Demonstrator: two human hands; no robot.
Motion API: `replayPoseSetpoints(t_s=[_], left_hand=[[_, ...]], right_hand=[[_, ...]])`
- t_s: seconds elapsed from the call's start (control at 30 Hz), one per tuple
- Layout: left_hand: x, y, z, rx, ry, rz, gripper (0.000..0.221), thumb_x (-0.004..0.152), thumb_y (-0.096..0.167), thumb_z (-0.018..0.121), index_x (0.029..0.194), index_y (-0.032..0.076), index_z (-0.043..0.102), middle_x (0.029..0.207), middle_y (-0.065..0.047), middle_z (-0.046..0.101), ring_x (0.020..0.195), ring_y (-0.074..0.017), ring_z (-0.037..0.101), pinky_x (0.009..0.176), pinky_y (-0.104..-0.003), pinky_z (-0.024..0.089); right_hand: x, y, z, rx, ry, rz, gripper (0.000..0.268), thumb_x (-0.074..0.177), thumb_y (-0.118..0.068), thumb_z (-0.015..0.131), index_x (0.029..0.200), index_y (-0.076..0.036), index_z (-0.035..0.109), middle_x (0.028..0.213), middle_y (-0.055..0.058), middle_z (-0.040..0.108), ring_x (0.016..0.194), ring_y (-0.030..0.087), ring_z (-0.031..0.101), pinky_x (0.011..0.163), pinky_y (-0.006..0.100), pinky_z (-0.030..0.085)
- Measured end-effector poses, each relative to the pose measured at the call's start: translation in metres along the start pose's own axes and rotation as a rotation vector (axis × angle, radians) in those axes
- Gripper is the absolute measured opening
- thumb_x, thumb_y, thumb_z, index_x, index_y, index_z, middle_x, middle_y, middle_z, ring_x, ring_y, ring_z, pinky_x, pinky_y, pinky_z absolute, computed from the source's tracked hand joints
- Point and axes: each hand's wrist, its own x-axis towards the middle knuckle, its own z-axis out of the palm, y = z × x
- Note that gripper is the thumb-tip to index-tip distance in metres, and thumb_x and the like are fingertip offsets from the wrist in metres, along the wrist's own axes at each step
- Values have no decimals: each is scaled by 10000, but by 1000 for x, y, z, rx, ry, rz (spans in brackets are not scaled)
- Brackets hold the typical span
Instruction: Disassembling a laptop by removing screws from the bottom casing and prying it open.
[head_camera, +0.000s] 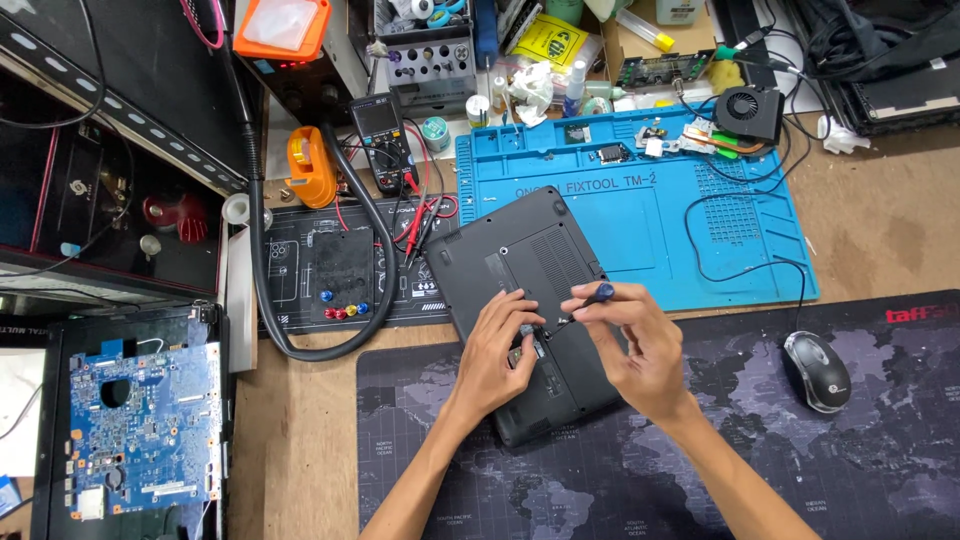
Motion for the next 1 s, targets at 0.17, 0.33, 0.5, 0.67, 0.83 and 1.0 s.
replayPoseSetpoints(t_s=[0.17, 0.33, 0.5, 0.67, 0.83, 1.0], left_hand=[[1, 2, -1, -13, -5, -14, 229, 879, -9, 598, 1060, 85, 704, 1139, -135, 690, 1259, -386, 597, 1149, -517, 381], [1, 3, -2, -12, -6, -18, 226, 875, -12, 604, 1053, 84, 705, 1136, -136, 692, 1259, -386, 598, 1149, -517, 382], [2, 3, -1, -3, -7, -14, 214, 872, -12, 610, 1043, 80, 702, 1135, -136, 691, 1259, -384, 599, 1148, -515, 384], [1, 1, 0, -6, 2, -5, 211, 873, -6, 610, 1039, 86, 701, 1125, -129, 690, 1247, -379, 607, 1145, -507, 388], [1, 0, -1, 4, 3, 12, 207, 858, 5, 634, 1035, 93, 696, 1127, -122, 688, 1234, -378, 615, 1136, -506, 399], [-1, -3, 2, 62, -11, 39, 55, 909, 91, 699, 964, 91, 693, 1129, -111, 689, 1237, -358, 616, 1144, -493, 395]], right_hand=[[-2, -2, 1, -63, -30, -42, 149, 847, 161, 698, 899, 29, 741, 919, 158, 750, 939, 325, 772, 796, 397, 660], [-2, -3, 1, -76, -28, -57, 160, 840, 156, 702, 902, 20, 758, 920, 162, 761, 923, 320, 772, 785, 387, 656], [-4, -3, 4, -63, -46, -55, 182, 842, 154, 697, 918, 3, 766, 933, 156, 764, 928, 313, 771, 783, 391, 656], [-2, -6, 3, -73, -34, -70, 168, 843, 161, 694, 902, 17, 756, 939, 168, 764, 908, 315, 771, 765, 379, 660], [0, -9, 0, -58, -25, -65, 165, 852, 157, 687, 901, 12, 749, 949, 161, 762, 896, 301, 774, 743, 375, 669], [-3, -11, 2, -27, 34, 6, 168, 851, 185, 668, 882, 29, 721, 964, 186, 750, 865, 323, 783, 726, 405, 694]])
